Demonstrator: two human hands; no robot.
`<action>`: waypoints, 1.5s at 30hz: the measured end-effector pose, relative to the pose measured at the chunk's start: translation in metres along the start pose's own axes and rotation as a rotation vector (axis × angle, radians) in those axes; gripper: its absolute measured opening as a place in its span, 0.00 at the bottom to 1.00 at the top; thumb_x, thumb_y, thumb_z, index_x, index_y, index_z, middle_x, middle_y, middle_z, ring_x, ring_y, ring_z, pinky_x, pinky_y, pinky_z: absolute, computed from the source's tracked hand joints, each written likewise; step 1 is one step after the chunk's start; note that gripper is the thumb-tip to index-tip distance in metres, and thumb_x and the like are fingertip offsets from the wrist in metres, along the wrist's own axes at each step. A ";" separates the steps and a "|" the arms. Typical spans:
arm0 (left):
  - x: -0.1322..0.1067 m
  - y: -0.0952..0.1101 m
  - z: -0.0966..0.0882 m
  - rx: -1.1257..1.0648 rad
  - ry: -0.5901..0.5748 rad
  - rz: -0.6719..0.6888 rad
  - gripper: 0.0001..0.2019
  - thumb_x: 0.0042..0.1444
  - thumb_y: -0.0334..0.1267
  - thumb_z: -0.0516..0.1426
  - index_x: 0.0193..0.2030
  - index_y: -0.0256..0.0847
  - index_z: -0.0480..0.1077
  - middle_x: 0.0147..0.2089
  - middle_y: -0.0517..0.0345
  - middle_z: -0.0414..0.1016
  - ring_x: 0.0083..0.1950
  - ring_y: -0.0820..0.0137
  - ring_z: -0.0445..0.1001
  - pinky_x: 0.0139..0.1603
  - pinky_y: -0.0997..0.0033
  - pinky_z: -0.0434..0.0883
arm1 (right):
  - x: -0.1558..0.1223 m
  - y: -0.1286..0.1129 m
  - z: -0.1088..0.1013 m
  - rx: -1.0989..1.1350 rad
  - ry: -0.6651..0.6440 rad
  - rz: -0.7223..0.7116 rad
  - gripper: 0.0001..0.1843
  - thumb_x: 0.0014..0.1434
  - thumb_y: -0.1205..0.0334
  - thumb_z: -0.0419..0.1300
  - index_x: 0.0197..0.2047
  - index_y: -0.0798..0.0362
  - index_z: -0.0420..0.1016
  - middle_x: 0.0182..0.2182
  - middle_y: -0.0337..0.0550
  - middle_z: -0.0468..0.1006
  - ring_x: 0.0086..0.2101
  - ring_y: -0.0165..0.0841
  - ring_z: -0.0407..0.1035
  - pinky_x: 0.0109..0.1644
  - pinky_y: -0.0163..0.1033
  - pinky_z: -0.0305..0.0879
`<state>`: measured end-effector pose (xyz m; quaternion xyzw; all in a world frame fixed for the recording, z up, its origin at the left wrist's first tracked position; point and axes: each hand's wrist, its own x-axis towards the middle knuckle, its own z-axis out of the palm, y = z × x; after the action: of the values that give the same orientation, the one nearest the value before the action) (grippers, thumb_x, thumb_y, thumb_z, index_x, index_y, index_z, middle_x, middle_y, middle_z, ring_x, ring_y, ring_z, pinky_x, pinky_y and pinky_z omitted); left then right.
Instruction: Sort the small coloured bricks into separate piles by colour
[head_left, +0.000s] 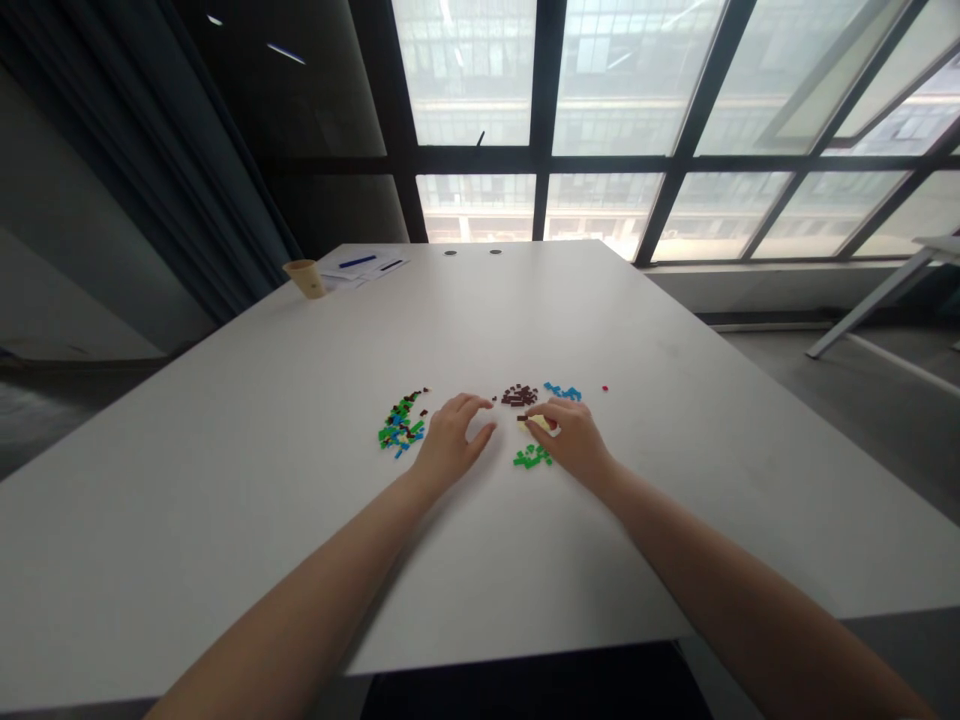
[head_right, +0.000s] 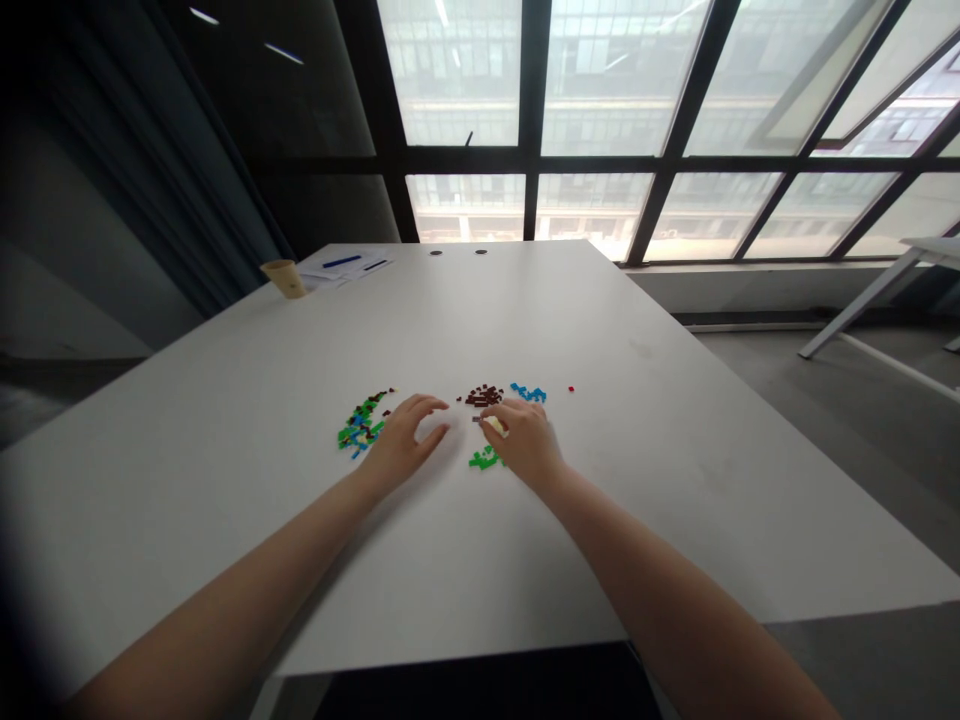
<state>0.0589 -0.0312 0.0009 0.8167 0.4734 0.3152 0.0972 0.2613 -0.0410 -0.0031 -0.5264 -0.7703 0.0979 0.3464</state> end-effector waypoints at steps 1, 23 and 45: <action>0.001 -0.007 -0.001 0.069 0.011 -0.038 0.12 0.55 0.38 0.50 0.45 0.42 0.65 0.46 0.52 0.69 0.50 0.64 0.65 0.52 0.61 0.62 | 0.003 0.004 -0.001 -0.031 -0.005 0.038 0.08 0.53 0.59 0.56 0.33 0.50 0.75 0.24 0.38 0.71 0.27 0.29 0.64 0.35 0.35 0.54; 0.004 -0.065 -0.013 0.463 -0.102 -0.296 0.14 0.52 0.30 0.45 0.42 0.40 0.68 0.42 0.48 0.69 0.45 0.63 0.65 0.47 0.64 0.63 | 0.069 0.032 0.013 -0.311 -0.147 0.397 0.12 0.53 0.57 0.53 0.35 0.46 0.77 0.35 0.44 0.77 0.38 0.37 0.67 0.43 0.44 0.51; 0.004 -0.065 -0.012 0.436 -0.182 -0.442 0.13 0.52 0.28 0.45 0.39 0.37 0.68 0.42 0.46 0.69 0.45 0.64 0.68 0.45 0.67 0.64 | 0.006 0.027 -0.006 -0.119 0.014 0.215 0.13 0.52 0.59 0.51 0.33 0.50 0.77 0.22 0.38 0.70 0.26 0.29 0.63 0.33 0.34 0.54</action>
<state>0.0062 0.0049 -0.0178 0.7206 0.6851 0.1034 0.0283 0.2843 -0.0257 -0.0104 -0.6261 -0.7115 0.0850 0.3074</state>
